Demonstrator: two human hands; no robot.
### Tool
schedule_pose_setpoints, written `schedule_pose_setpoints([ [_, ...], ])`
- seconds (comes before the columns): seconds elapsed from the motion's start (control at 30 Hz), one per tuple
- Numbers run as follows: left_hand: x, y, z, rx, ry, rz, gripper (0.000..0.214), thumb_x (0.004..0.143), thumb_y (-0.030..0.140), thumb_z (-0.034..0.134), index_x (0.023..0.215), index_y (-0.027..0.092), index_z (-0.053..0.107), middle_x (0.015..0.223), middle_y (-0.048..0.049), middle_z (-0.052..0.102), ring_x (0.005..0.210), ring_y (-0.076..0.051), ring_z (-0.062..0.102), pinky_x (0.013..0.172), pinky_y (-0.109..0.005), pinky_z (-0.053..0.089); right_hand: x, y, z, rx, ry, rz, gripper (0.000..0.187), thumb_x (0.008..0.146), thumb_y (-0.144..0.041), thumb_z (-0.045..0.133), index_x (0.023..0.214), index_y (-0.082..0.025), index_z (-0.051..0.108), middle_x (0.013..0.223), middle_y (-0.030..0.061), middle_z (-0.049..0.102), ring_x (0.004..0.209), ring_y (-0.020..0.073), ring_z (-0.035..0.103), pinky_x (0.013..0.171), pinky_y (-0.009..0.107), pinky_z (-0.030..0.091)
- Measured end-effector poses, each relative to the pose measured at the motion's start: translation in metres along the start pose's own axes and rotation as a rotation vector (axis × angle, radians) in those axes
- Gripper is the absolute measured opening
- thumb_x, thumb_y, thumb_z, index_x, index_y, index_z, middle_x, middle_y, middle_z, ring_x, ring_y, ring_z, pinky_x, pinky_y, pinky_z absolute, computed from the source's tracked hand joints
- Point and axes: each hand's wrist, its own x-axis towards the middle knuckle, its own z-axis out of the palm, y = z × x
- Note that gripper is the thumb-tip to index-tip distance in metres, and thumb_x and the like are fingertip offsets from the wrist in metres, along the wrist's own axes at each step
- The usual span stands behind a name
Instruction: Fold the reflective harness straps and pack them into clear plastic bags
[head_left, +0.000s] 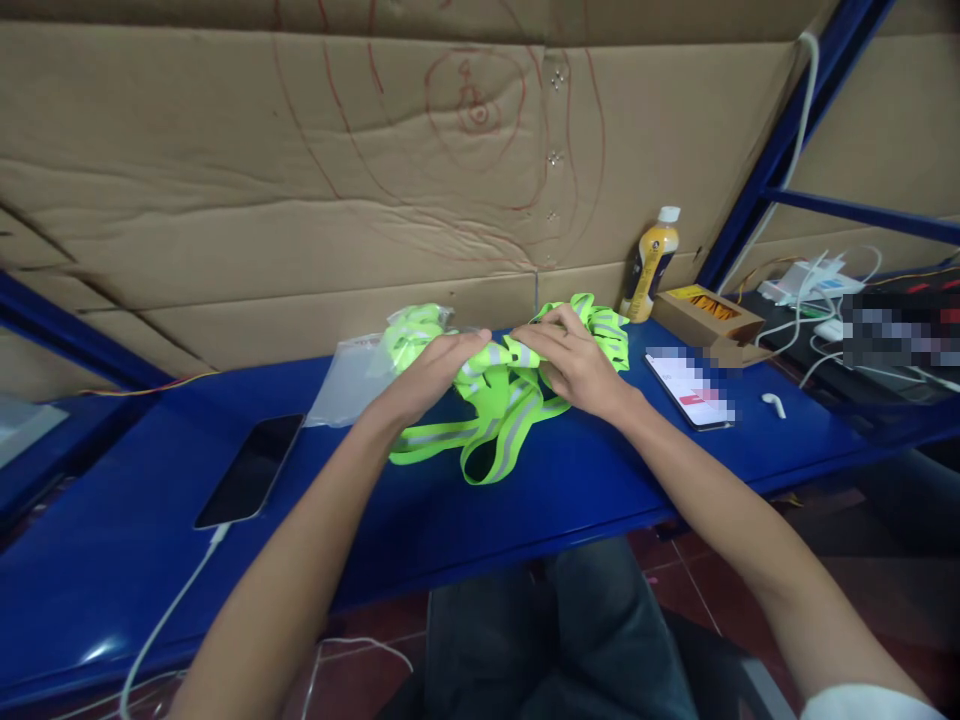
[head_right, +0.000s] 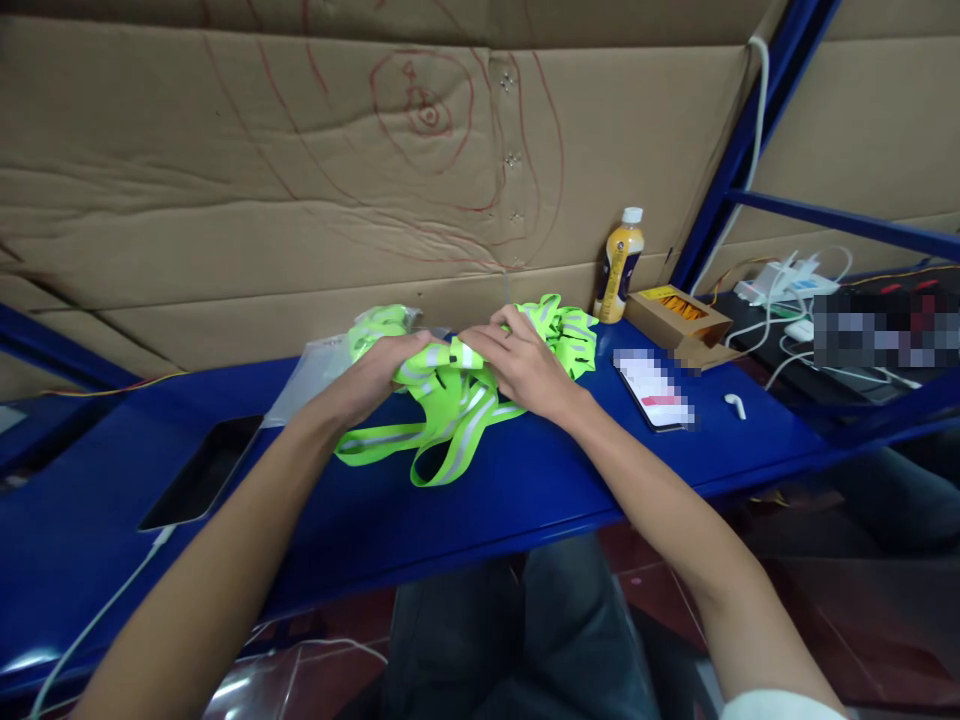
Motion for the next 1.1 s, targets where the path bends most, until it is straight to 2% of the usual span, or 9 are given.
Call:
schedule_pose_setpoints([
  [0.1, -0.002, 0.002, 0.001, -0.175, -0.081, -0.073, 0.044, 0.084, 0.06, 0.085, 0.081, 0.018, 0.072, 0.076, -0.0032, 0.066, 0.066, -0.016, 0.058, 0.063, -0.029, 0.045, -0.001, -0.002, -0.002, -0.155, 0.071, -0.006, 0.053, 0.107, -0.006, 0.049, 0.153, -0.029, 0.063, 0.144, 0.0077, 0.073, 0.12, 0.0357, 0.057, 0.101, 0.059, 0.049],
  [0.2, -0.004, 0.006, -0.002, -0.121, -0.03, 0.029, 0.035, 0.079, 0.046, 0.091, 0.09, 0.018, 0.075, 0.084, -0.0027, 0.07, 0.071, -0.016, 0.062, 0.067, -0.029, 0.047, 0.004, -0.004, -0.01, -0.137, 0.047, 0.011, 0.063, 0.102, -0.008, 0.053, 0.16, -0.032, 0.058, 0.153, 0.0051, 0.067, 0.131, 0.0367, 0.055, 0.109, 0.062, 0.047],
  [0.37, -0.005, 0.012, -0.007, 0.513, 0.062, 0.378, 0.022, 0.089, 0.035, 0.081, 0.106, 0.021, 0.078, 0.099, -0.0041, 0.078, 0.093, -0.025, 0.07, 0.088, -0.039, 0.054, 0.01, -0.002, -0.029, 0.053, -0.121, 0.133, 0.061, 0.105, -0.041, 0.068, 0.163, -0.027, 0.055, 0.158, 0.0118, 0.062, 0.139, 0.0363, 0.059, 0.121, 0.059, 0.044],
  [0.57, -0.005, 0.0, 0.001, 0.918, 0.057, 0.772, 0.043, 0.09, 0.003, 0.055, 0.122, 0.023, 0.076, 0.13, -0.0111, 0.076, 0.137, -0.032, 0.062, 0.116, -0.052, 0.051, 0.003, 0.009, -0.03, 0.196, -0.309, 0.205, 0.04, 0.106, -0.043, 0.071, 0.14, -0.02, 0.072, 0.129, 0.0116, 0.078, 0.115, 0.0324, 0.075, 0.099, 0.041, 0.057],
  [0.67, -0.003, -0.003, 0.004, 0.88, 0.156, 0.694, 0.032, 0.097, 0.022, 0.068, 0.128, 0.023, 0.076, 0.146, -0.0141, 0.07, 0.137, -0.032, 0.064, 0.116, -0.049, 0.052, 0.0, 0.009, -0.027, 0.141, -0.294, 0.219, 0.032, 0.108, -0.029, 0.063, 0.136, -0.019, 0.074, 0.124, 0.0111, 0.08, 0.11, 0.0315, 0.076, 0.094, 0.04, 0.057],
  [0.8, -0.002, 0.003, 0.0, 0.649, 0.231, 0.403, 0.051, 0.095, 0.057, 0.076, 0.132, 0.022, 0.075, 0.128, -0.0118, 0.079, 0.119, -0.032, 0.072, 0.112, -0.048, 0.051, -0.004, 0.006, -0.02, -0.051, -0.198, 0.181, 0.048, 0.099, -0.008, 0.056, 0.143, -0.018, 0.07, 0.134, 0.0119, 0.076, 0.116, 0.0316, 0.073, 0.098, 0.043, 0.058],
  [0.93, 0.0, 0.002, 0.0, 0.308, 0.192, 0.108, 0.054, 0.087, 0.063, 0.08, 0.118, 0.019, 0.078, 0.116, -0.011, 0.081, 0.108, -0.031, 0.073, 0.099, -0.042, 0.056, -0.006, -0.002, -0.006, -0.236, -0.09, 0.115, 0.057, 0.098, 0.0, 0.048, 0.146, -0.023, 0.068, 0.148, 0.0118, 0.07, 0.122, 0.0341, 0.067, 0.103, 0.053, 0.058],
  [1.03, 0.001, -0.004, 0.013, -0.059, 0.125, -0.074, 0.052, 0.077, 0.061, 0.089, 0.102, 0.016, 0.077, 0.092, -0.0085, 0.078, 0.08, -0.024, 0.072, 0.076, -0.036, 0.057, -0.003, -0.012, 0.002, -0.193, -0.039, 0.117, 0.056, 0.1, -0.004, 0.051, 0.15, -0.025, 0.064, 0.153, 0.0136, 0.064, 0.131, 0.0361, 0.061, 0.11, 0.06, 0.054],
  [1.1, 0.001, -0.006, 0.027, -0.263, 0.201, -0.123, 0.054, 0.073, 0.058, 0.092, 0.103, 0.017, 0.073, 0.084, -0.0054, 0.074, 0.069, -0.02, 0.067, 0.066, -0.033, 0.055, 0.002, -0.02, 0.005, -0.099, 0.003, 0.114, 0.053, 0.101, -0.015, 0.06, 0.153, -0.023, 0.06, 0.154, 0.0177, 0.058, 0.139, 0.0385, 0.057, 0.116, 0.065, 0.049],
])
